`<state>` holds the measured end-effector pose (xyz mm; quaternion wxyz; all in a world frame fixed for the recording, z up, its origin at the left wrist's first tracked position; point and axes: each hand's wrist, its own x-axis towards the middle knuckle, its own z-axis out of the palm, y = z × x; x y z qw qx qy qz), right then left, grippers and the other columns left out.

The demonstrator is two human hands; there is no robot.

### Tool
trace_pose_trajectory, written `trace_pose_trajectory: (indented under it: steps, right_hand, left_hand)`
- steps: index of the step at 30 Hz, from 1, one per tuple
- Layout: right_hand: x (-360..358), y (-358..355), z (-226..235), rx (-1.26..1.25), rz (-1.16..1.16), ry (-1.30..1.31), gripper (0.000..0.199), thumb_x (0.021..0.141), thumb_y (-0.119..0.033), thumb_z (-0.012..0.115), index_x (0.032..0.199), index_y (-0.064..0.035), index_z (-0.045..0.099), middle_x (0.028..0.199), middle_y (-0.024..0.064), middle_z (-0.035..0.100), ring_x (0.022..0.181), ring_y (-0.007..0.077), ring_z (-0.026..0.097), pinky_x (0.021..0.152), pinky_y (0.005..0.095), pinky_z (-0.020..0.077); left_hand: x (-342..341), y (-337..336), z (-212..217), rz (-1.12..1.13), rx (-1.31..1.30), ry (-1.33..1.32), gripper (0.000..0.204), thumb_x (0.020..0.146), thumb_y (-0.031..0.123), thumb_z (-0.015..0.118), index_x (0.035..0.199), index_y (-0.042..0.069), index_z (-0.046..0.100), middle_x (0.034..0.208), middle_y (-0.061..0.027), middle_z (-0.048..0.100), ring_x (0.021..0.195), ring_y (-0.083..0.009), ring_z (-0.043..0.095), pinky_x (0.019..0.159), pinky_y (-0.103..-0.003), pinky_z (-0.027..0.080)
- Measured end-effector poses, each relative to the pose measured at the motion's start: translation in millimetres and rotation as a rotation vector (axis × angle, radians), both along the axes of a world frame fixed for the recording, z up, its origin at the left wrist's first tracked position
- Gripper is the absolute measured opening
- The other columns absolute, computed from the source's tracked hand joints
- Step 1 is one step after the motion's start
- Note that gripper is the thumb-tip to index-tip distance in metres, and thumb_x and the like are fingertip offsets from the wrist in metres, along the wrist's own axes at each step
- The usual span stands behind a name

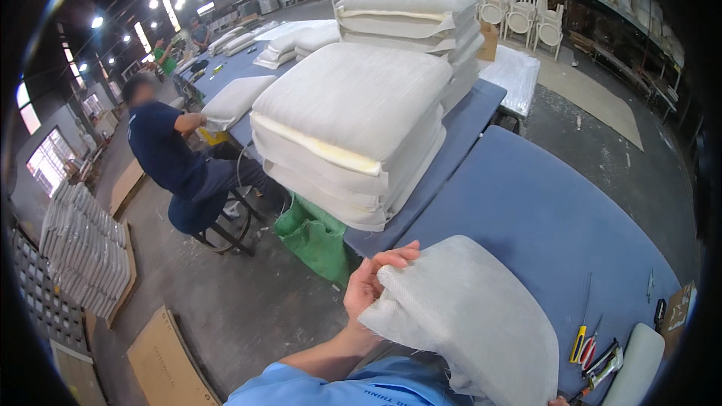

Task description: The person trims excess fabric from a cushion cover using a utility knife and scissors. They repeatedly cut along the edges, remove loose threads, and adjust the fabric to ensure a clean finish.

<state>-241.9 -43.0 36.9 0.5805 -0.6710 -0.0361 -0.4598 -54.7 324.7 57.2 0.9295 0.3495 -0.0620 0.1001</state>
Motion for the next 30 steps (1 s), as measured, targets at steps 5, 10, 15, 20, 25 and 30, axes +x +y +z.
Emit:
trace_pose_trajectory:
  steps: [5,10,15,20,25,30]
  right_hand:
    - [1,8,11,0.037,0.060,0.096,0.094,0.107,-0.070,0.025,0.112,0.0118,0.070,0.112,0.0293,0.071,0.105,0.0409,0.068,0.100,0.0517,0.0532]
    - [-13,-51,5,0.052,0.130,0.228,0.085,0.106,-0.068,0.034,0.120,0.0079,0.068,0.124,0.0286,0.068,0.114,0.0380,0.067,0.106,0.0513,0.0520]
    - [64,-88,25,0.384,0.180,-0.065,0.077,0.105,-0.065,0.042,0.118,0.0063,0.068,0.103,0.0245,0.073,0.097,0.0372,0.071,0.090,0.0534,0.0595]
    - [155,-155,45,0.185,-0.072,0.064,0.099,0.102,-0.079,0.023,0.118,0.0079,0.068,0.096,0.0226,0.072,0.088,0.0351,0.070,0.083,0.0509,0.0604]
    - [204,-164,54,0.333,0.006,0.061,0.094,0.105,-0.074,0.023,0.120,0.0078,0.067,0.097,0.0233,0.071,0.092,0.0376,0.071,0.085,0.0514,0.0608]
    - [203,-125,15,0.431,0.103,0.063,0.087,0.106,-0.070,0.028,0.130,0.0056,0.064,0.108,0.0247,0.070,0.103,0.0373,0.070,0.091,0.0511,0.0596]
  left_hand:
    - [-3,-3,6,0.042,-0.015,0.058,0.039,0.108,0.030,0.036,0.106,0.004,0.066,0.128,-0.0171,0.064,0.146,-0.0338,0.042,0.122,-0.052,0.031]
    - [9,-6,3,0.006,-0.090,-0.006,0.027,0.102,0.022,0.044,0.105,0.003,0.064,0.121,-0.0166,0.064,0.137,-0.0319,0.047,0.121,-0.050,0.031]
    - [0,-32,38,0.021,-0.060,0.016,0.032,0.109,0.030,0.047,0.119,0.002,0.062,0.122,-0.0136,0.062,0.124,-0.0251,0.055,0.108,-0.041,0.044]
    - [-11,-40,28,0.063,0.145,-0.152,0.049,0.113,0.042,0.046,0.141,0.002,0.054,0.131,-0.0125,0.061,0.115,-0.0196,0.061,0.101,-0.035,0.049]
    - [-14,-31,25,-0.134,0.385,-0.299,0.082,0.108,0.062,0.043,0.158,-0.004,0.040,0.144,-0.0180,0.061,0.130,-0.0245,0.058,0.113,-0.039,0.041]
    - [11,-35,22,-0.245,0.375,-0.360,0.093,0.104,0.073,0.041,0.150,-0.007,0.050,0.139,-0.0211,0.065,0.128,-0.0265,0.062,0.112,-0.039,0.045]
